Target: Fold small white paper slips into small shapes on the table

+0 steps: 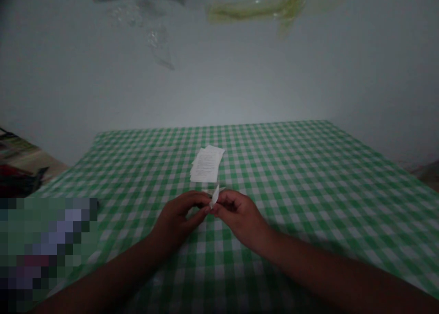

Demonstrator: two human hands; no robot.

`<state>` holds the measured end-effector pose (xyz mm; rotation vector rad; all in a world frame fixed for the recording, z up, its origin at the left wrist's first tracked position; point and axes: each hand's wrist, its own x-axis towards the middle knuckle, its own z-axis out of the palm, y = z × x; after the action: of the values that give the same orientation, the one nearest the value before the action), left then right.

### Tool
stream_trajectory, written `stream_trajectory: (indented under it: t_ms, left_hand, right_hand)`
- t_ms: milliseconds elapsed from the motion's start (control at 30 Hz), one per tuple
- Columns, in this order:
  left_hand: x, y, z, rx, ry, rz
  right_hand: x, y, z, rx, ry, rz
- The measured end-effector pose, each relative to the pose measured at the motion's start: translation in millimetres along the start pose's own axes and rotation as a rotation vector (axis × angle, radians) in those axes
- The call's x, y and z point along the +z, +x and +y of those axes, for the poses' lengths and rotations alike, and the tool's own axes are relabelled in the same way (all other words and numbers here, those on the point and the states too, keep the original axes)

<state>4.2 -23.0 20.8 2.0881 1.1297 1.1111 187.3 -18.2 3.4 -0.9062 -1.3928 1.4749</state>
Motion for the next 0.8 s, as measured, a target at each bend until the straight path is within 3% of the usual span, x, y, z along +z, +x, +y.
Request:
stream_trajectory:
  t_ms: [333,567,800]
  left_hand:
    - [0.3,-1,2,0.047,0.097,0.020]
    - [8.4,-8,0,0.224,0.219,0.063]
    - [11.6,-11,0,0.246,0.236,0.048]
  right_hand:
    - [4,0,-4,-0.007,0.102,0.010]
    - [6,1,4,-0.039,0.106,0.104]
    - [4,2,4,-0.028,0.188,0.050]
